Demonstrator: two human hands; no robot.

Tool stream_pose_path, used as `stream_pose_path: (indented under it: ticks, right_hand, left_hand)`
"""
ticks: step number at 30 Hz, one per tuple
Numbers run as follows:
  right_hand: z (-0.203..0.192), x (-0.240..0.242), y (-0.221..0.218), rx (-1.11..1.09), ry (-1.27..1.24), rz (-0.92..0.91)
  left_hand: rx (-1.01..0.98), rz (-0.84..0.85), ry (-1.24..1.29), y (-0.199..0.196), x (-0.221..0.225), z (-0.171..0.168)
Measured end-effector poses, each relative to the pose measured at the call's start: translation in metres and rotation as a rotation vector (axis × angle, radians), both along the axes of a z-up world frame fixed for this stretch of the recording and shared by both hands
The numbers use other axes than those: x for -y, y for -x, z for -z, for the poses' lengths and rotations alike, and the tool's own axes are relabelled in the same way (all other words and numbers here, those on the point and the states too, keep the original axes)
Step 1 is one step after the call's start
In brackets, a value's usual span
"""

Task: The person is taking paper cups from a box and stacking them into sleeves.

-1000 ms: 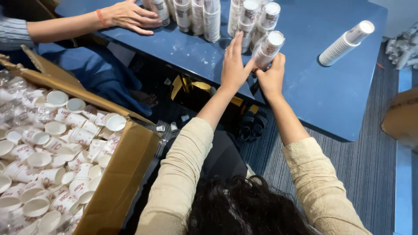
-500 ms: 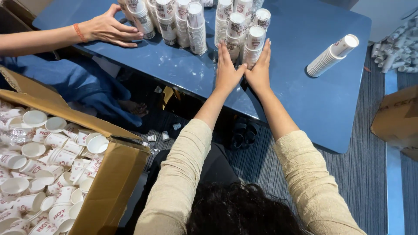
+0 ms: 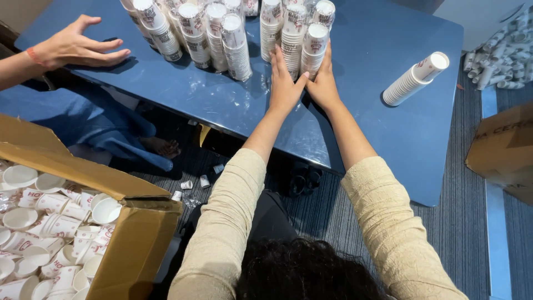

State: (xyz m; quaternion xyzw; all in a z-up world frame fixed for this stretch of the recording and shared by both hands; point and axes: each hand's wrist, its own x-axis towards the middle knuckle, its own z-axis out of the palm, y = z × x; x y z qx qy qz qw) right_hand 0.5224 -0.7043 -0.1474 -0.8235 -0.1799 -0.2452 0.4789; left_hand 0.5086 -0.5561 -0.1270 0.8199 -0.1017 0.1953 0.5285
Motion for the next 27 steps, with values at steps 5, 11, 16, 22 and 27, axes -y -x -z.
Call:
stream_pose_path:
  ticks: [5,11,16,22,27]
  right_hand:
    - [-0.006,-0.007,-0.017,-0.021,-0.046,0.03]
    - [-0.019,-0.014,-0.008,-0.068,-0.062,0.087]
    - [-0.005,-0.007,-0.011,0.009,-0.017,0.116]
    - [0.008,0.001,-0.019,0.033,-0.086,0.14]
    - [0.016,0.005,-0.024,0.014,-0.181,0.033]
  left_hand:
    - [0.038,-0.04,0.038,-0.023,0.008,0.003]
    - [0.068,-0.092,0.046,-0.028,0.011,0.014]
    - [0.248,-0.149,0.058,-0.039,0.006,0.037]
    - [0.124,-0.187,-0.029,-0.028,0.007,0.023]
    - [0.104,-0.2,0.181,-0.031,0.009,0.031]
